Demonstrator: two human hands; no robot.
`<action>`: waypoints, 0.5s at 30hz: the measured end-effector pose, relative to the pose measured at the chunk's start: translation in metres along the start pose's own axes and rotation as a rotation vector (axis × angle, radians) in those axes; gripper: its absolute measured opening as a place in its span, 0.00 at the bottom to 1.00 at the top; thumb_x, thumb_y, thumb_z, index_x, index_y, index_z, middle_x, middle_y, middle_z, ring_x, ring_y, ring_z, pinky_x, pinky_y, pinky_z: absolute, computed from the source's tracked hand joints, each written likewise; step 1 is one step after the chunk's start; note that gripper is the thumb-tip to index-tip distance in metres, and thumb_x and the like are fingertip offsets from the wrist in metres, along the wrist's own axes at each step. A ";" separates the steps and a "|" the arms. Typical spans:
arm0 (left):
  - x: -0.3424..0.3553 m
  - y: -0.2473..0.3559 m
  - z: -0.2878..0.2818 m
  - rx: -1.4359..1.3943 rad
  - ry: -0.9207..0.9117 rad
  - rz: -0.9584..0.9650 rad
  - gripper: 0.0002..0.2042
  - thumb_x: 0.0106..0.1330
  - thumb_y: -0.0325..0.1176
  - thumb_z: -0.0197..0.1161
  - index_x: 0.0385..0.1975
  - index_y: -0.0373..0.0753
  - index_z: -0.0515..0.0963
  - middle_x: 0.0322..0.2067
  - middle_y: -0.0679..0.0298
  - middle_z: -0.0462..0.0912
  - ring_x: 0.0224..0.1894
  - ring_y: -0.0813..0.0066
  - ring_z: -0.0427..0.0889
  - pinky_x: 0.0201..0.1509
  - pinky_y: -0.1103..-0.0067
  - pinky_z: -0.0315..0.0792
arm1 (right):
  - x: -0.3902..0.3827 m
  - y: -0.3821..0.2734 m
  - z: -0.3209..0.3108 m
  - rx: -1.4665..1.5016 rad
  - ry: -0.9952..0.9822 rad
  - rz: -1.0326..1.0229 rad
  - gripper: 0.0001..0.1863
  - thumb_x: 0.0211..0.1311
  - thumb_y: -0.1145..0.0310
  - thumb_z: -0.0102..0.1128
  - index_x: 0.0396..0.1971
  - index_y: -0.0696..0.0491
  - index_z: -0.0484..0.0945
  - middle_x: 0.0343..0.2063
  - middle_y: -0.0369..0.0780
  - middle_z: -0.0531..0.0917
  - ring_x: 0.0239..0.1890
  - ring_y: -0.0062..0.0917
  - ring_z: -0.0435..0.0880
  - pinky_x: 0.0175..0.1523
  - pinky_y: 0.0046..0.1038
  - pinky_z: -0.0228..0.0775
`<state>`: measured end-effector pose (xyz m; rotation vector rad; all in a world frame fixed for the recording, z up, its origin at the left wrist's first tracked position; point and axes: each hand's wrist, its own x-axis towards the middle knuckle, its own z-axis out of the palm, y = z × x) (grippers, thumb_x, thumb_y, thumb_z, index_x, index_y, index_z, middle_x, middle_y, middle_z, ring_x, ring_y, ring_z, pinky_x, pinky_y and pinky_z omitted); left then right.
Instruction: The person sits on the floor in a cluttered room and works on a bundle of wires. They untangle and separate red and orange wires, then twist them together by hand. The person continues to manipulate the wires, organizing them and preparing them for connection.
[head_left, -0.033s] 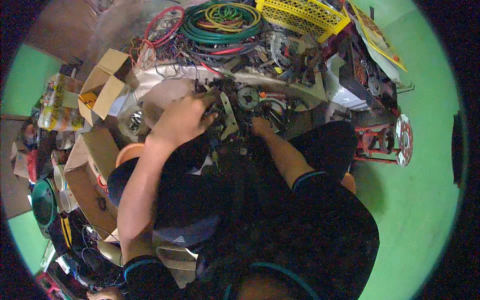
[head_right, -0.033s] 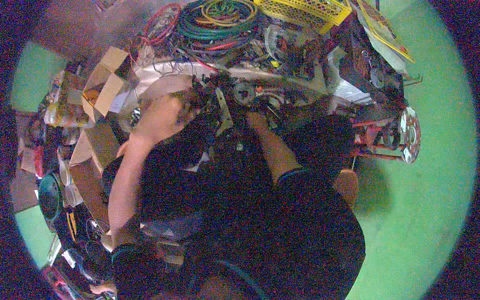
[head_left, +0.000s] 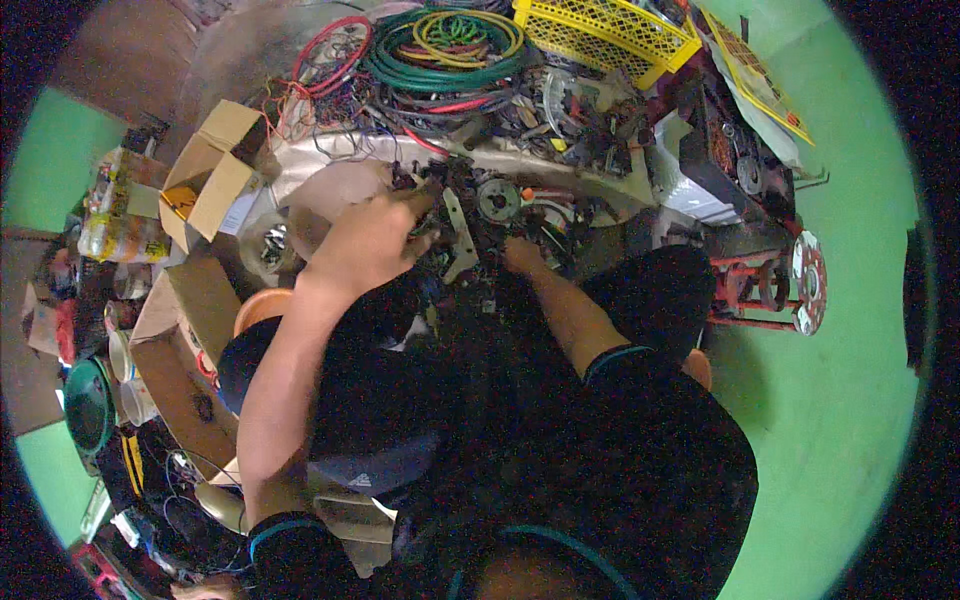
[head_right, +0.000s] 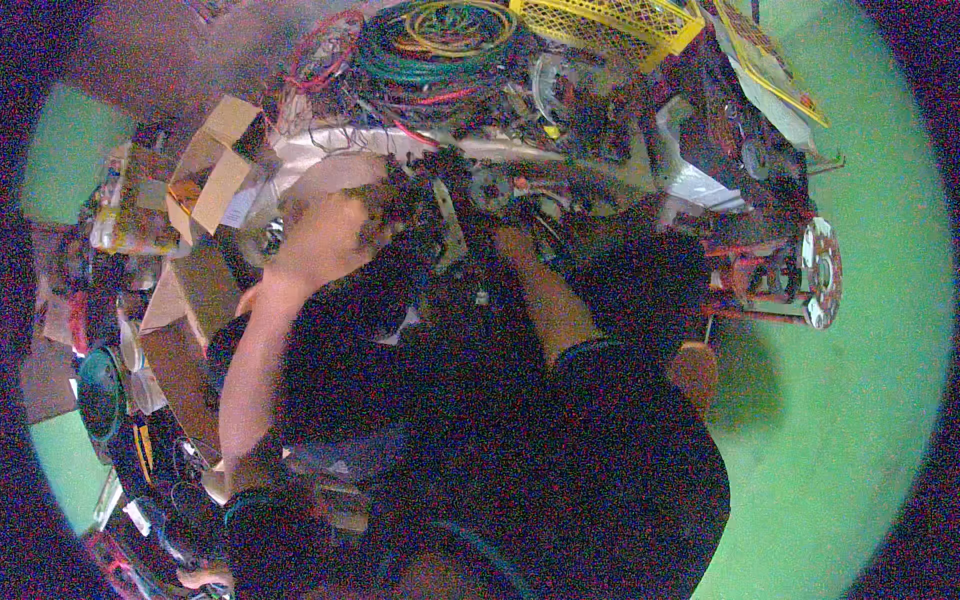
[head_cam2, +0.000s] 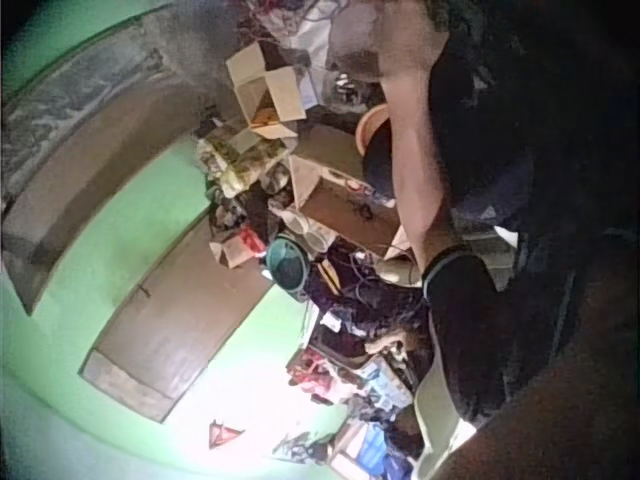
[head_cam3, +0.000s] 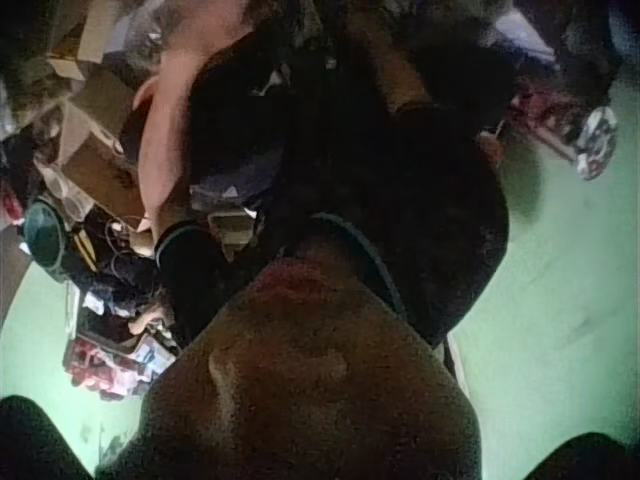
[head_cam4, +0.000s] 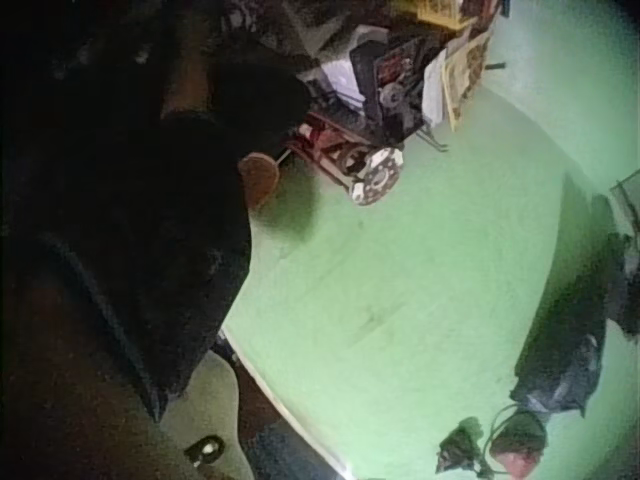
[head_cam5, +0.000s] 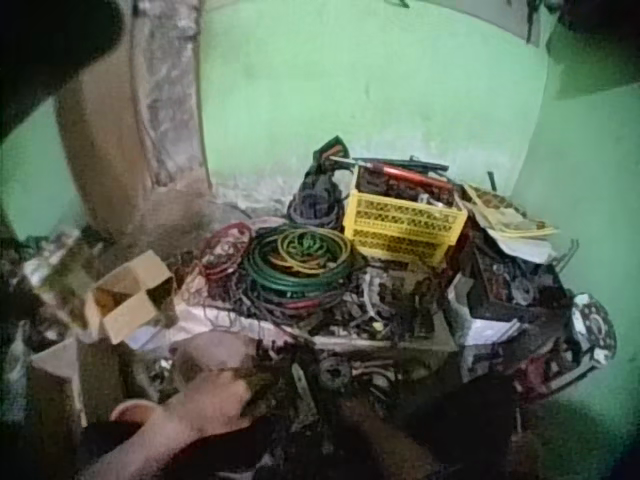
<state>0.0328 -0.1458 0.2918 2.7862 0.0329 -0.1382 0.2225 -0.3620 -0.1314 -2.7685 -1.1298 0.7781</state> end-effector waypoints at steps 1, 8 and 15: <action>-0.001 0.003 0.000 -0.009 -0.017 -0.006 0.14 0.58 0.34 0.58 0.43 0.39 0.72 0.31 0.48 0.79 0.36 0.48 0.78 0.39 0.59 0.71 | -0.010 -0.009 -0.007 0.078 0.041 -0.026 0.14 0.47 0.62 0.59 0.34 0.53 0.78 0.35 0.47 0.81 0.40 0.43 0.80 0.46 0.44 0.71; -0.005 -0.002 0.005 -0.025 -0.011 -0.007 0.16 0.59 0.36 0.58 0.45 0.38 0.71 0.33 0.47 0.78 0.37 0.48 0.78 0.40 0.59 0.71 | -0.006 -0.008 -0.014 -0.129 -0.240 -0.077 0.15 0.46 0.61 0.61 0.33 0.54 0.79 0.35 0.45 0.81 0.40 0.40 0.81 0.44 0.43 0.72; -0.011 0.000 -0.004 -0.013 0.028 -0.014 0.17 0.59 0.36 0.57 0.47 0.40 0.72 0.31 0.46 0.78 0.37 0.48 0.77 0.40 0.59 0.71 | -0.022 -0.039 -0.087 -0.062 -0.061 0.032 0.18 0.49 0.57 0.61 0.31 0.58 0.78 0.40 0.48 0.80 0.43 0.43 0.79 0.43 0.41 0.73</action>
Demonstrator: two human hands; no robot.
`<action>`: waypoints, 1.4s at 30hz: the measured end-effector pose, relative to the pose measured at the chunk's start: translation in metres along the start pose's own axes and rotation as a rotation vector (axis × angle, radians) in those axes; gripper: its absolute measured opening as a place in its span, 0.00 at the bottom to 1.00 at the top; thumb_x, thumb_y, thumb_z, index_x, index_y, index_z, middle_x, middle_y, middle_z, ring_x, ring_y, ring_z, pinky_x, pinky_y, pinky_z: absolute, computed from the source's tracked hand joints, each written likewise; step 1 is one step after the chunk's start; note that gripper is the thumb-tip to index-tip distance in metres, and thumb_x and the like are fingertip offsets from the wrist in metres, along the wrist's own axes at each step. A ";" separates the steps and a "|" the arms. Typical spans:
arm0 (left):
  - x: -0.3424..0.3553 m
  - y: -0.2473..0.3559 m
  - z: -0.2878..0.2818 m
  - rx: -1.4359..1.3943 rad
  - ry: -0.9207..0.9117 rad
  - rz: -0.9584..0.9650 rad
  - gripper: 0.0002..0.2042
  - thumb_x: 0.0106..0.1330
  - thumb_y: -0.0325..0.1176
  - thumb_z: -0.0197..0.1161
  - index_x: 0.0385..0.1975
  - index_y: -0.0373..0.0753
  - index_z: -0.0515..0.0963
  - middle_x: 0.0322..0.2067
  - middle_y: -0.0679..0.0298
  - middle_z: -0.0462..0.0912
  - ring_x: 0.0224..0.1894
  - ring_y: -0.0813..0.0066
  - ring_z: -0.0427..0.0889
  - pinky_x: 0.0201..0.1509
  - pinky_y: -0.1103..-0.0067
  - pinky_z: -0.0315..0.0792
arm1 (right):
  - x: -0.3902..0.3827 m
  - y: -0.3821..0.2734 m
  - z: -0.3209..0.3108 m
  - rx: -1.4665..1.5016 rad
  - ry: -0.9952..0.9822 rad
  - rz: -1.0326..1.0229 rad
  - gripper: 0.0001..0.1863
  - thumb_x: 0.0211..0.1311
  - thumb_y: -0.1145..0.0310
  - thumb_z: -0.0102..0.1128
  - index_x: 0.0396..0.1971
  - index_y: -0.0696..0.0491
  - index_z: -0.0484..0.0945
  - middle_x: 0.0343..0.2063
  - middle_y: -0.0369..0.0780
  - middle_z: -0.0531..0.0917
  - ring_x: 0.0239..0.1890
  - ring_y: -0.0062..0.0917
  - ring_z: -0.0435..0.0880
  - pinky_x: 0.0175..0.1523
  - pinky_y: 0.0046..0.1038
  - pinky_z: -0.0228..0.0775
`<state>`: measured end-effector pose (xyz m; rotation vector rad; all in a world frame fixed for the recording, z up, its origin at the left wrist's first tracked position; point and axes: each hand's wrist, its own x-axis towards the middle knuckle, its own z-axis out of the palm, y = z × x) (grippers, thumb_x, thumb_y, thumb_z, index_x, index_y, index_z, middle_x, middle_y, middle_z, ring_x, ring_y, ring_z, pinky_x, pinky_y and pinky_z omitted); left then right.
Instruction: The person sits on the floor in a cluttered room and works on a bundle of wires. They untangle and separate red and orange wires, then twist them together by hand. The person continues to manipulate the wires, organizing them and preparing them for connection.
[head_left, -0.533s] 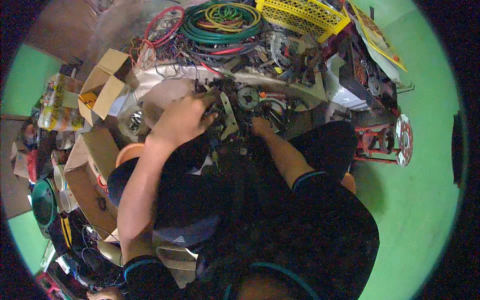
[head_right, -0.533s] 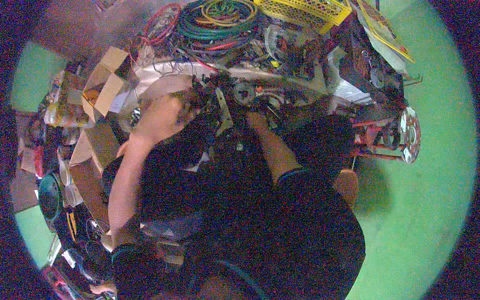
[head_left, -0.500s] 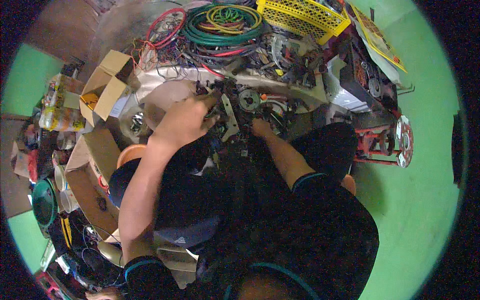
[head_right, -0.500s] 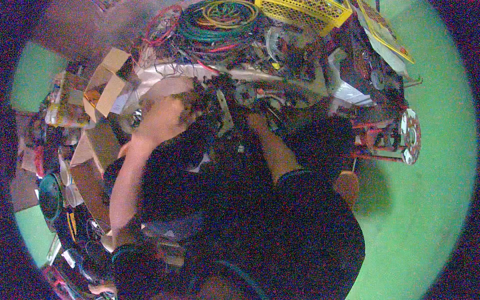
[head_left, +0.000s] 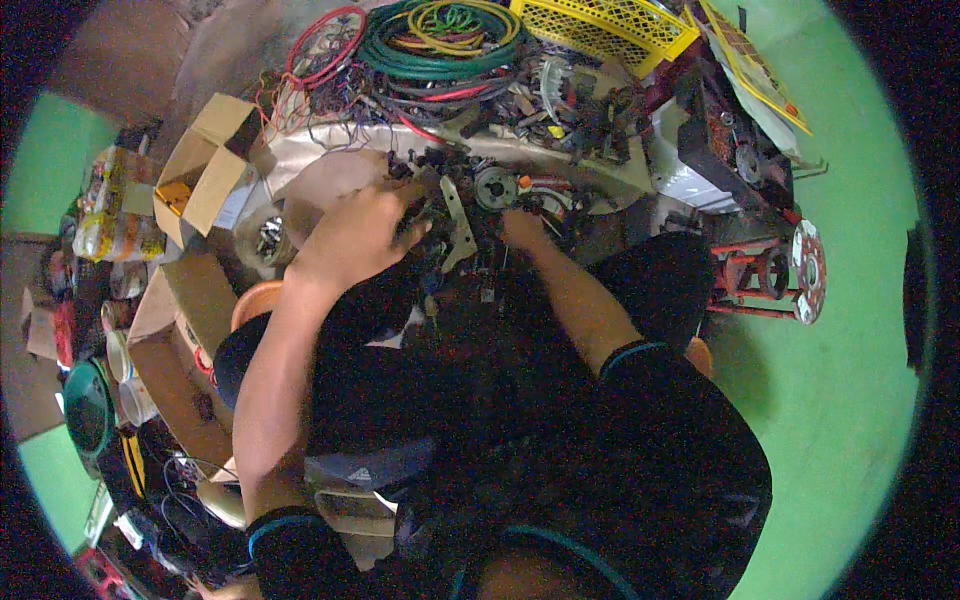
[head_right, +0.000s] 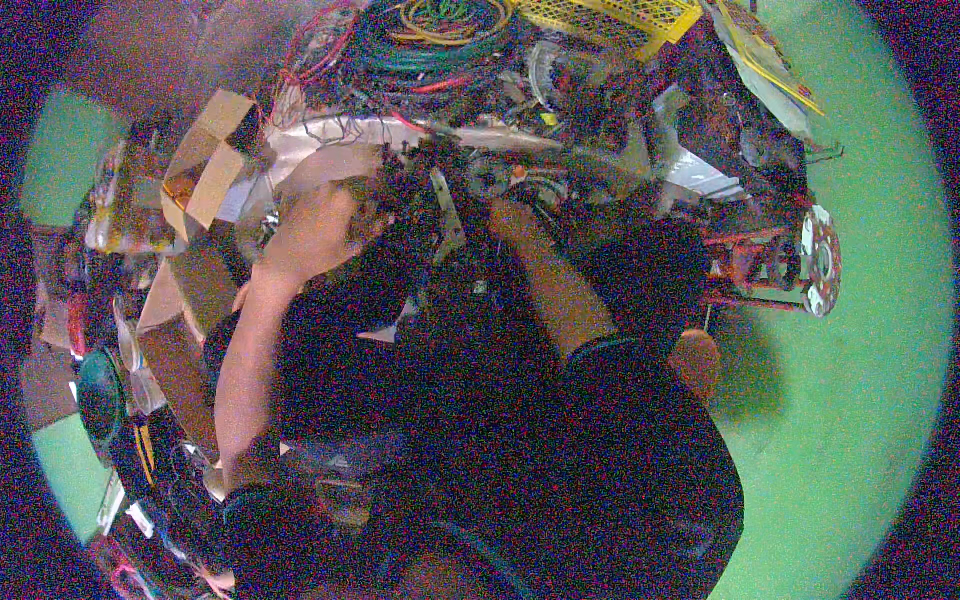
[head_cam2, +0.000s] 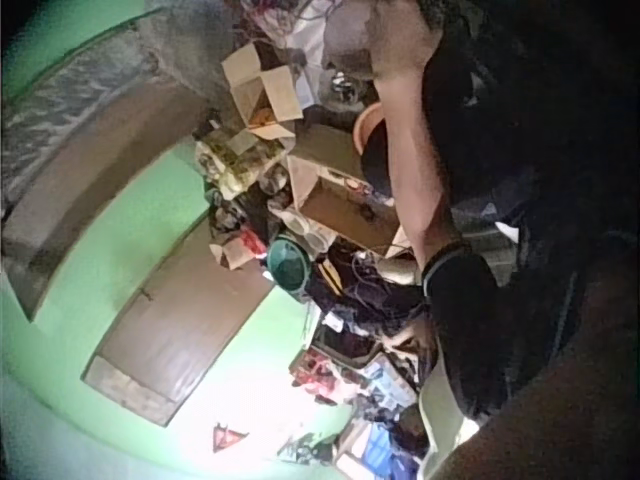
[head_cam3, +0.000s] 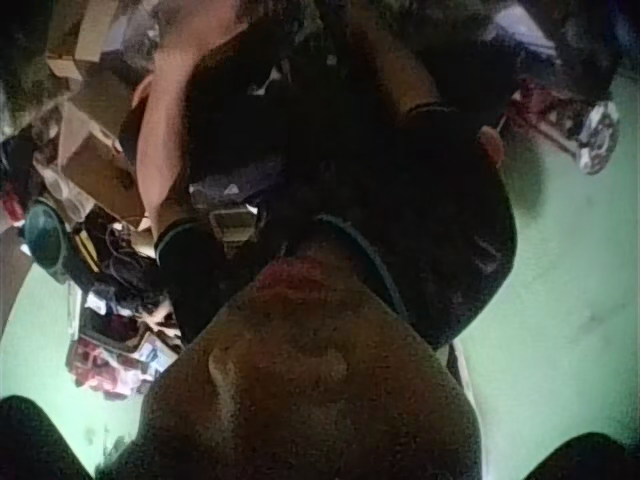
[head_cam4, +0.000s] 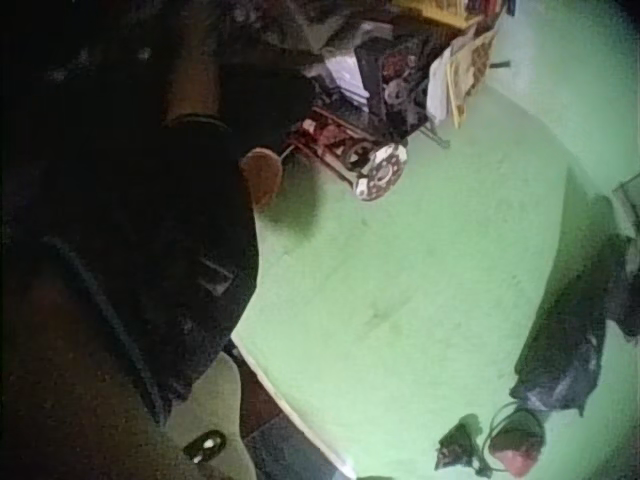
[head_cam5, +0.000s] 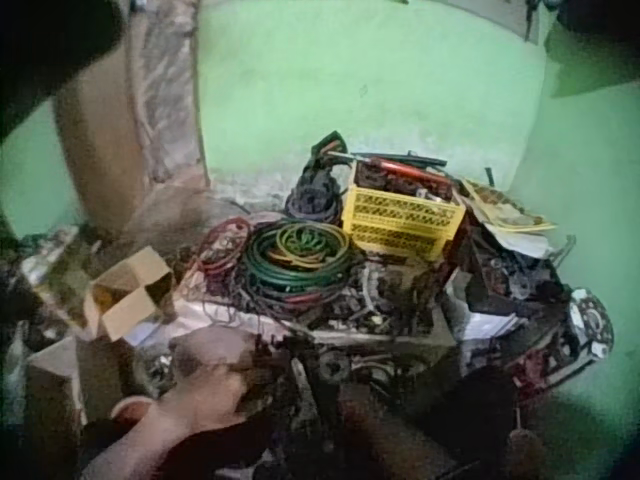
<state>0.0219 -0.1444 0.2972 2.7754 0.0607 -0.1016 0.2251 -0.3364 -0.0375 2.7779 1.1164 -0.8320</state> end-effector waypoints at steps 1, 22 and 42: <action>0.002 -0.004 0.001 -0.013 -0.021 -0.009 0.17 0.58 0.36 0.58 0.47 0.40 0.72 0.31 0.46 0.78 0.37 0.48 0.77 0.40 0.60 0.70 | 0.002 -0.001 -0.011 0.024 -0.033 -0.019 0.19 0.49 0.56 0.62 0.30 0.58 0.78 0.40 0.48 0.79 0.43 0.43 0.79 0.43 0.41 0.73; 0.006 -0.022 -0.017 -0.671 0.468 -0.213 0.16 0.55 0.28 0.65 0.43 0.30 0.76 0.37 0.56 0.81 0.37 0.73 0.80 0.42 0.76 0.75 | -0.110 -0.143 -0.259 1.433 0.241 -0.766 0.08 0.52 0.74 0.63 0.32 0.62 0.80 0.24 0.40 0.83 0.23 0.19 0.80 0.30 0.20 0.73; 0.000 -0.020 -0.022 -0.700 0.850 -0.110 0.08 0.48 0.18 0.66 0.28 0.33 0.79 0.32 0.64 0.81 0.33 0.80 0.80 0.39 0.83 0.75 | -0.131 -0.146 -0.276 1.275 0.421 -0.829 0.12 0.47 0.74 0.68 0.33 0.61 0.80 0.29 0.40 0.83 0.31 0.20 0.82 0.39 0.22 0.75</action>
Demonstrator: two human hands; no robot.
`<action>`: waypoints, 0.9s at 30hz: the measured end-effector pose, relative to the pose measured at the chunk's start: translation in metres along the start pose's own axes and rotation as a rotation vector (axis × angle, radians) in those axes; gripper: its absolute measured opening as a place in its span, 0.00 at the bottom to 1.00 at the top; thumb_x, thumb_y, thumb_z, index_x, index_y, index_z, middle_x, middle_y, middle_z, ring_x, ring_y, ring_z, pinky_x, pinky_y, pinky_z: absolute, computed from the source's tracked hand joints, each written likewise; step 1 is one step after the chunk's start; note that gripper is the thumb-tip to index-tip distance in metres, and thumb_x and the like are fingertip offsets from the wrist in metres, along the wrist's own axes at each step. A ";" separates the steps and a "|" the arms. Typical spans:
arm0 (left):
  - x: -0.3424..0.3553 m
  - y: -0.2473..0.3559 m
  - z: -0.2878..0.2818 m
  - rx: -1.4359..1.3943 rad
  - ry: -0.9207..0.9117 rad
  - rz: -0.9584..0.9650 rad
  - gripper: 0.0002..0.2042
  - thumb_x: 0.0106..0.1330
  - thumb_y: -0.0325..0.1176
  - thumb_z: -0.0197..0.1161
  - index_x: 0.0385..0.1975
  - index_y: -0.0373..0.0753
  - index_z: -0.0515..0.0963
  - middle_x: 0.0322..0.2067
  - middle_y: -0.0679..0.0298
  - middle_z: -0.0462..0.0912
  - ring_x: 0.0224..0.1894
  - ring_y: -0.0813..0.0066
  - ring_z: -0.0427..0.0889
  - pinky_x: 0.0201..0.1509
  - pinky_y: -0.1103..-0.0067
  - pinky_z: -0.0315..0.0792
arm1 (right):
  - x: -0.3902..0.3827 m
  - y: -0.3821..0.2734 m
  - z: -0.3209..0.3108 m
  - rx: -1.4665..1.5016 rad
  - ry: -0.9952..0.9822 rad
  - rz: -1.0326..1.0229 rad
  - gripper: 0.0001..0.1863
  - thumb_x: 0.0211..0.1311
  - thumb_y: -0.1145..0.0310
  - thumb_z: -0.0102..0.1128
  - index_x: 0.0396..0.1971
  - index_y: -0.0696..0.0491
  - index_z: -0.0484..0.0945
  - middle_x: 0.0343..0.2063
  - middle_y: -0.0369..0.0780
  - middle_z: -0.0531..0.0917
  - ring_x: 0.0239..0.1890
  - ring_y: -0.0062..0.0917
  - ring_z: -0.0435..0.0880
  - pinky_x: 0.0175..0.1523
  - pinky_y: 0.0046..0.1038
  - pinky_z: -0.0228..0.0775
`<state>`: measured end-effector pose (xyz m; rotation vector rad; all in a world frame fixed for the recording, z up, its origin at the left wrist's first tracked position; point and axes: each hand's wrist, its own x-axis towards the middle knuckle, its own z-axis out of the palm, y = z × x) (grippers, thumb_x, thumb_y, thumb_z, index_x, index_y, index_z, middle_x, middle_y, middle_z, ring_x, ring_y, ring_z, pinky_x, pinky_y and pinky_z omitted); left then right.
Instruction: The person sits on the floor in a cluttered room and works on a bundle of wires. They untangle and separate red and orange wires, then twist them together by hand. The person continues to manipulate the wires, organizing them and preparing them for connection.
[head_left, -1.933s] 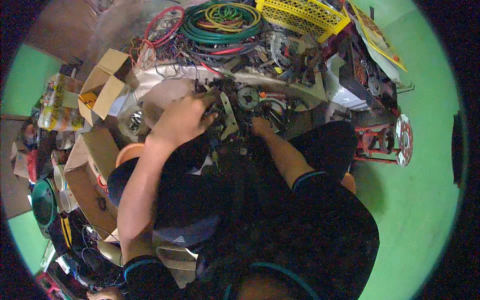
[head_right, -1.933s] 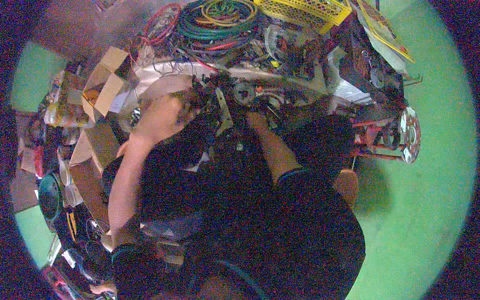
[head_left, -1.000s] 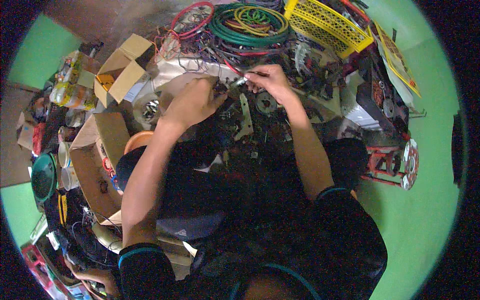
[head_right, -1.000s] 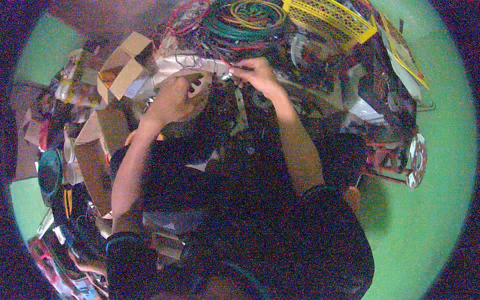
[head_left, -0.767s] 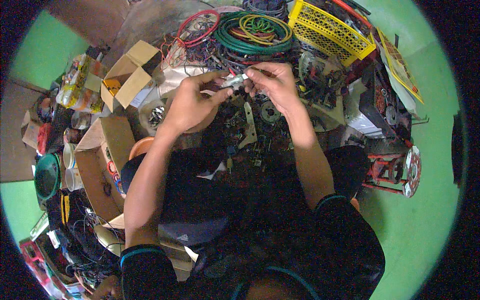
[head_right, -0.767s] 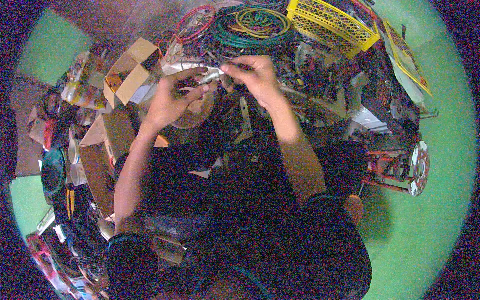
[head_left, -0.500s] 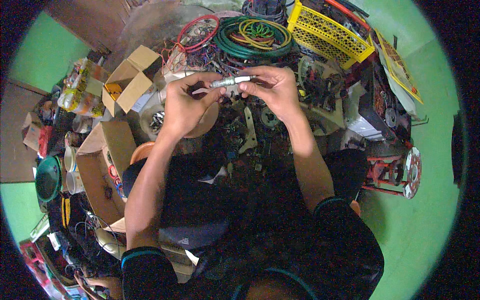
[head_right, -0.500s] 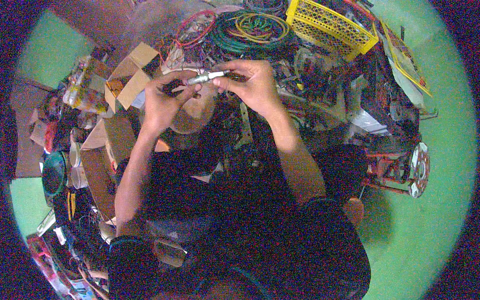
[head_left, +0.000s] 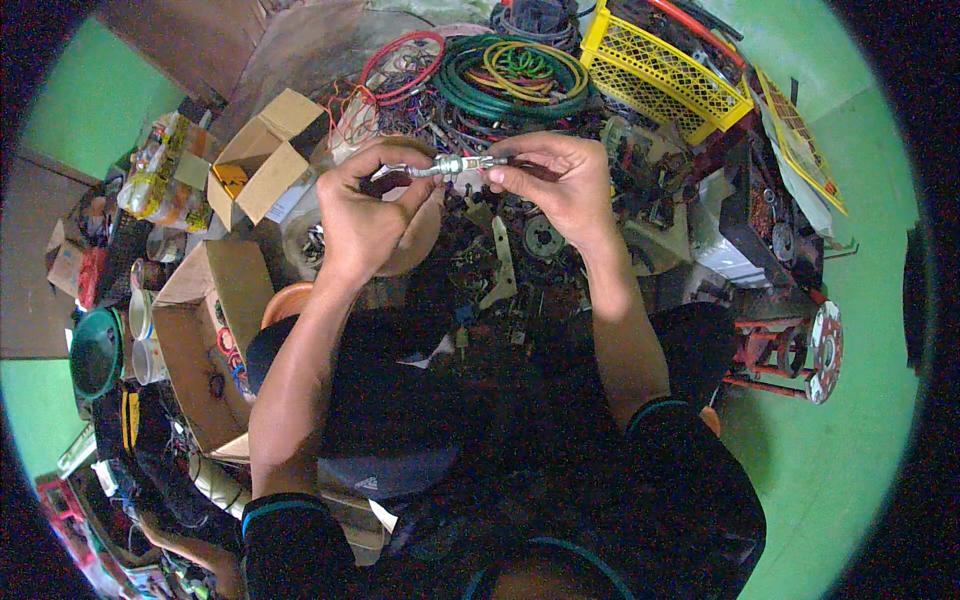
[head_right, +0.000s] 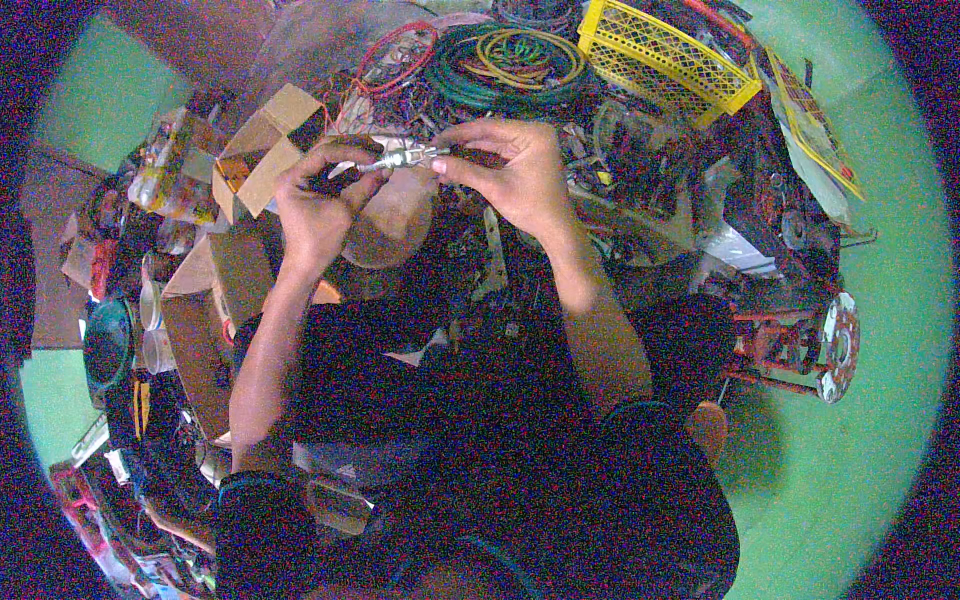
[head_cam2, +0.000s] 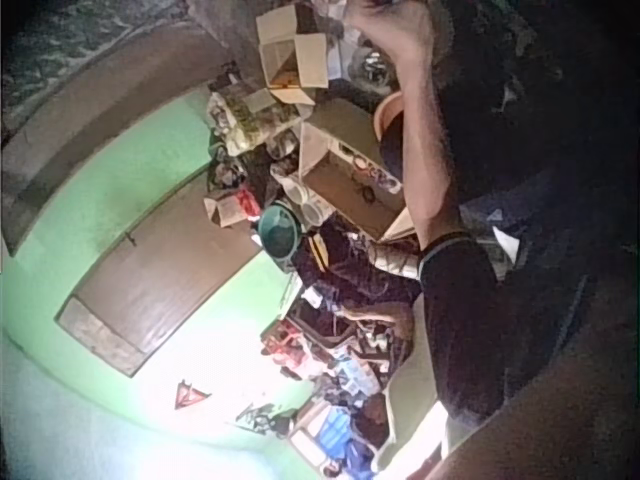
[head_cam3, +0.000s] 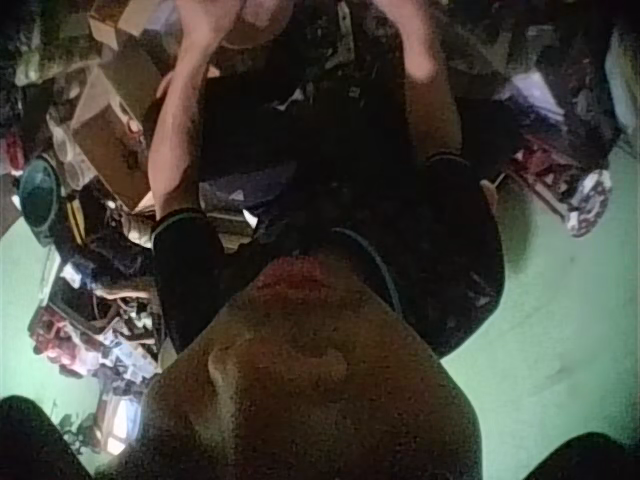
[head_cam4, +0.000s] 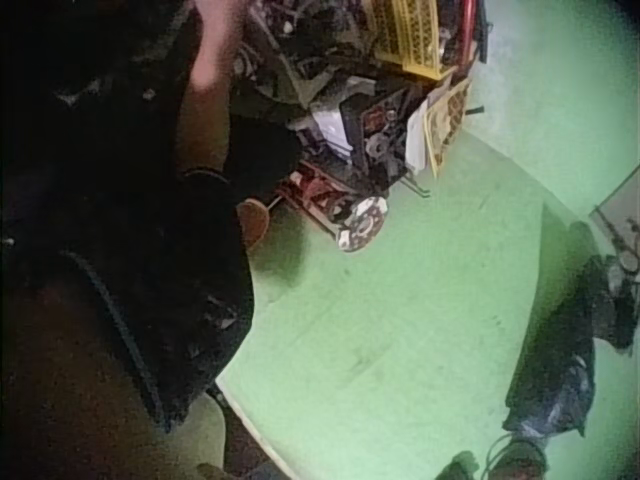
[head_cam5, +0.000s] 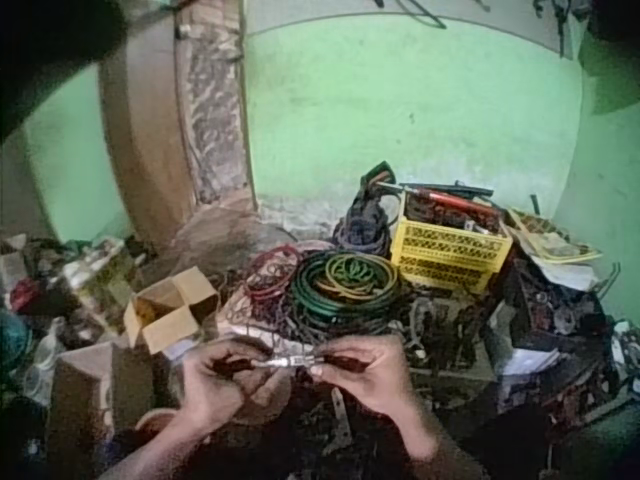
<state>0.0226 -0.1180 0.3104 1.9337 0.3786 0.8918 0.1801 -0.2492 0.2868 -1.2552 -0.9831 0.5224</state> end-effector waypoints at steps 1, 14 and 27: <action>0.000 0.001 0.000 0.023 0.003 0.023 0.08 0.48 0.18 0.66 0.28 0.32 0.79 0.32 0.64 0.81 0.33 0.80 0.80 0.39 0.83 0.76 | 0.000 0.000 0.000 -0.007 0.003 -0.015 0.12 0.47 0.74 0.68 0.33 0.61 0.80 0.29 0.40 0.83 0.31 0.20 0.82 0.38 0.21 0.75; 0.004 0.006 -0.001 -0.259 -0.026 -0.216 0.10 0.56 0.27 0.66 0.35 0.29 0.79 0.23 0.62 0.80 0.24 0.80 0.78 0.28 0.84 0.73 | 0.000 0.000 0.003 0.086 0.069 -0.028 0.08 0.54 0.72 0.63 0.30 0.61 0.80 0.20 0.38 0.81 0.19 0.16 0.77 0.24 0.18 0.69; 0.033 -0.014 -0.112 0.081 -0.088 -0.155 0.08 0.58 0.31 0.63 0.31 0.31 0.79 0.29 0.62 0.82 0.30 0.77 0.79 0.35 0.80 0.74 | -0.002 -0.002 0.027 0.005 0.037 0.077 0.08 0.53 0.77 0.61 0.34 0.63 0.79 0.25 0.39 0.82 0.24 0.19 0.80 0.30 0.20 0.73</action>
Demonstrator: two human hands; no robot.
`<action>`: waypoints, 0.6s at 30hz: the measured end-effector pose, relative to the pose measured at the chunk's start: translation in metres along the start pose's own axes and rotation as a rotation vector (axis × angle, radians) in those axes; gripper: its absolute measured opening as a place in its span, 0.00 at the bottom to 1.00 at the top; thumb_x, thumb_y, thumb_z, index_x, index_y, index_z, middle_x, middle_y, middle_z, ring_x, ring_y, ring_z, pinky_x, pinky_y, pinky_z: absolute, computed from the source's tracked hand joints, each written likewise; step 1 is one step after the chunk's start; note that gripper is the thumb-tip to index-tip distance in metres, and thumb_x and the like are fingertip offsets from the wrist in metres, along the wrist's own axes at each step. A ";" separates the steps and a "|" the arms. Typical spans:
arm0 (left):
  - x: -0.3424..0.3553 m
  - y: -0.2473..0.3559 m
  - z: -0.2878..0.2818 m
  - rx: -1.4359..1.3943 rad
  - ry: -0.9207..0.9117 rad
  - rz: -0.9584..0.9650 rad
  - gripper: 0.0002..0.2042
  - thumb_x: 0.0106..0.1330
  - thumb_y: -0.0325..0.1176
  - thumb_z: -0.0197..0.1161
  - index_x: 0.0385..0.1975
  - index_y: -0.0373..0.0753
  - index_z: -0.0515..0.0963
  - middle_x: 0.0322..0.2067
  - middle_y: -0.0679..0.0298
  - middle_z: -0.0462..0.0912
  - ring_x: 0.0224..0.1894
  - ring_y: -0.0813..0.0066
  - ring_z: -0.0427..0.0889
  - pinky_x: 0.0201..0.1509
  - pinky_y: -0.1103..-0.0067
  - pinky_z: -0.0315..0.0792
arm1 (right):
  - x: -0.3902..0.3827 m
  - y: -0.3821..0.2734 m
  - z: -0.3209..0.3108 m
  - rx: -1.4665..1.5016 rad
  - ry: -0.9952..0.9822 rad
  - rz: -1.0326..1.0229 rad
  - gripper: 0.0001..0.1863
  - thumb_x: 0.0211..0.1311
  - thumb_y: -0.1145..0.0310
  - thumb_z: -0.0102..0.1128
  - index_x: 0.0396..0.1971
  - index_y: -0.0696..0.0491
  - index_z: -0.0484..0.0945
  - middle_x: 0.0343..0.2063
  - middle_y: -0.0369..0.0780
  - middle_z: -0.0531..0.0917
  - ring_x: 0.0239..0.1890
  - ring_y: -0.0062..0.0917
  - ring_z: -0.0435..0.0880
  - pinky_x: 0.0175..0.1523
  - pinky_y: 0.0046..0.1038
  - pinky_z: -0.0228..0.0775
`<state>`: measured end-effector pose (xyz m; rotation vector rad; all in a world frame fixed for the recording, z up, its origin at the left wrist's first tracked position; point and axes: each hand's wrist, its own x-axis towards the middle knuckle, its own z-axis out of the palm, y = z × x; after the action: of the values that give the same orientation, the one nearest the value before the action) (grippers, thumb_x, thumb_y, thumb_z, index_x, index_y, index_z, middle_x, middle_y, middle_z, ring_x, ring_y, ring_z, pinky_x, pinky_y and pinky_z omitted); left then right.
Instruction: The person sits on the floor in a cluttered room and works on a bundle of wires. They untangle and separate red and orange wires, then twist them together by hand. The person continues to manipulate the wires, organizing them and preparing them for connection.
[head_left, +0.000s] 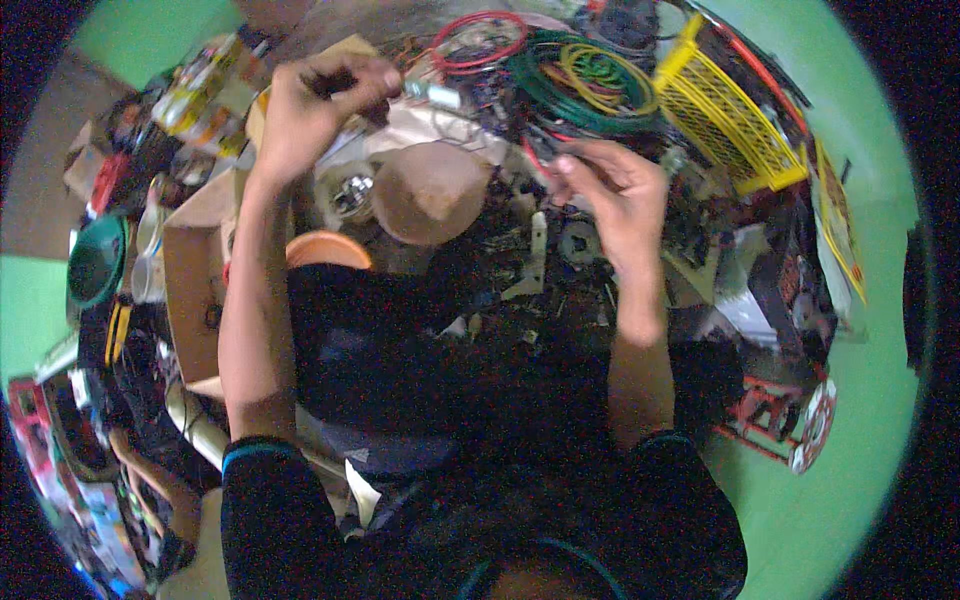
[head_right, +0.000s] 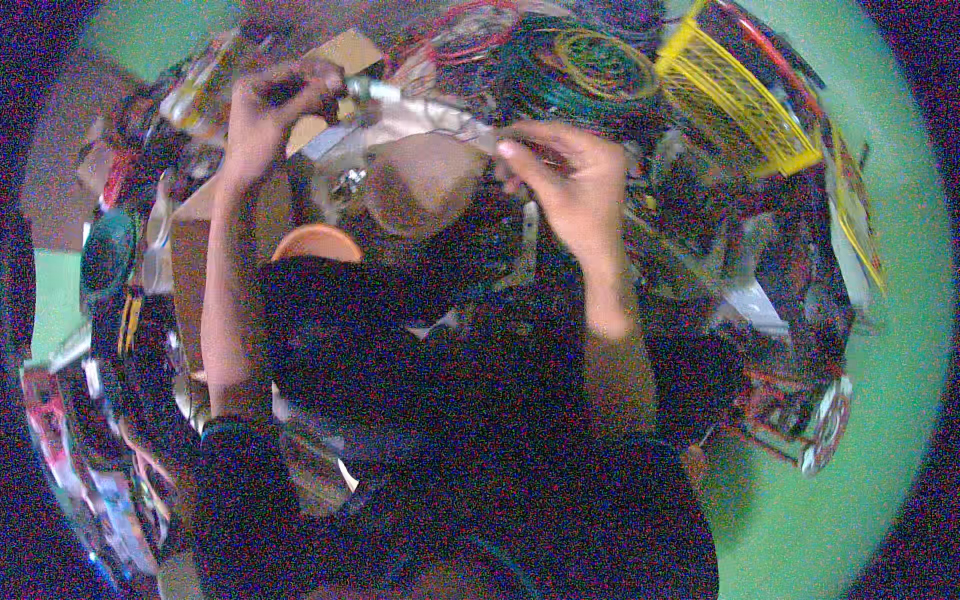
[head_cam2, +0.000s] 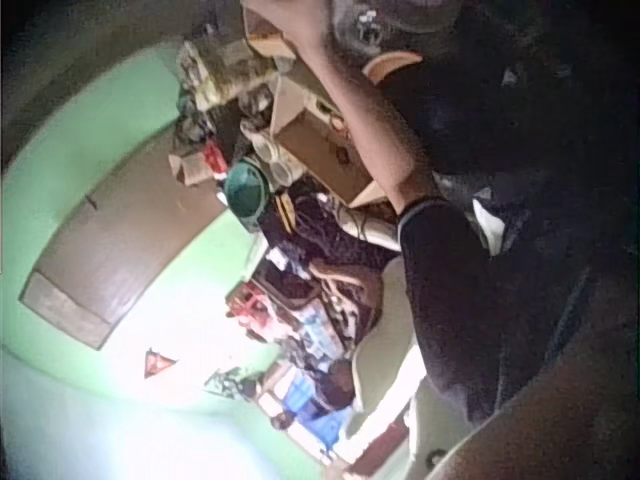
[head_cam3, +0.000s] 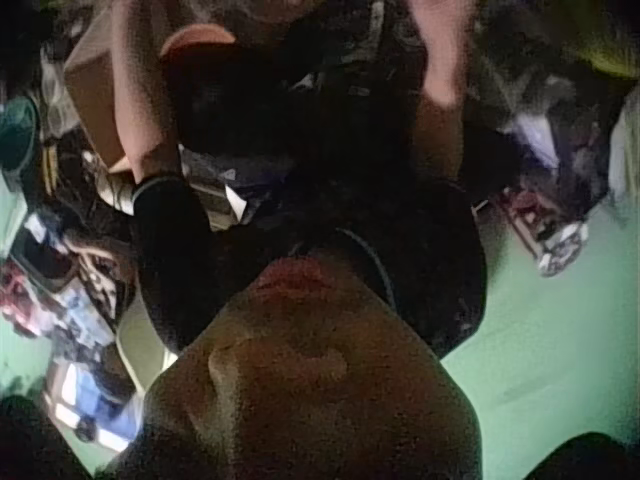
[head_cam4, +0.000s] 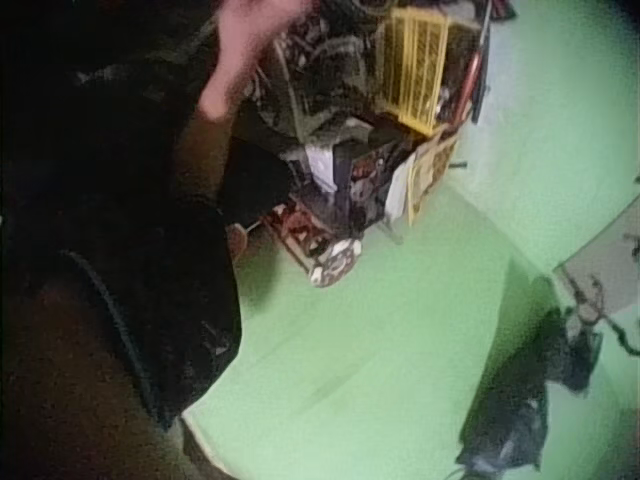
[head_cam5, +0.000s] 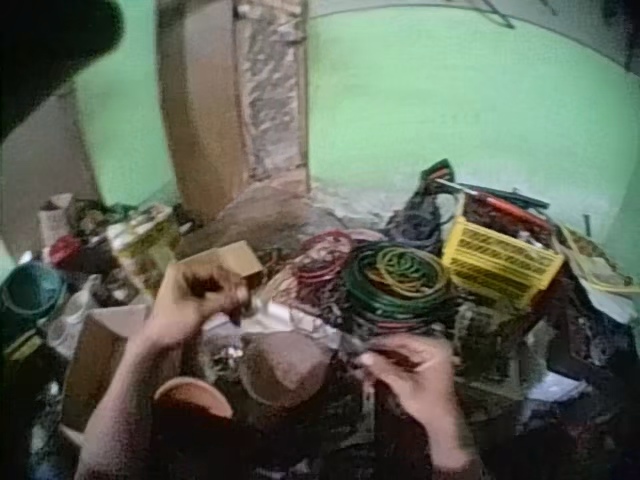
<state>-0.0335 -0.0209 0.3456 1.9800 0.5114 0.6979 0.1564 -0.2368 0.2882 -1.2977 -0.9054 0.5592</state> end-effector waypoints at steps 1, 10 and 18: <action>0.000 -0.010 -0.014 -0.016 0.067 -0.039 0.09 0.59 0.32 0.61 0.33 0.31 0.79 0.29 0.61 0.81 0.30 0.76 0.79 0.35 0.80 0.75 | 0.000 -0.001 0.003 -0.003 -0.001 0.015 0.08 0.54 0.77 0.61 0.34 0.63 0.79 0.25 0.39 0.82 0.24 0.19 0.80 0.30 0.20 0.73; -0.065 -0.182 -0.063 0.233 0.389 -0.289 0.10 0.56 0.31 0.63 0.28 0.29 0.80 0.21 0.60 0.81 0.21 0.79 0.79 0.25 0.81 0.73 | 0.013 0.055 0.016 -0.193 -0.036 0.155 0.08 0.54 0.75 0.61 0.33 0.62 0.79 0.25 0.39 0.82 0.25 0.19 0.80 0.32 0.19 0.72; -0.063 -0.262 -0.045 0.206 0.539 -0.537 0.13 0.51 0.35 0.67 0.28 0.28 0.80 0.24 0.54 0.83 0.27 0.69 0.83 0.35 0.76 0.75 | 0.029 0.077 0.029 -0.402 -0.044 0.247 0.10 0.52 0.71 0.62 0.33 0.59 0.80 0.24 0.38 0.82 0.23 0.19 0.80 0.30 0.20 0.70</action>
<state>-0.1288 0.0929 0.1157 1.7009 1.4255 0.8485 0.1582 -0.1809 0.2218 -1.7835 -0.9301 0.6184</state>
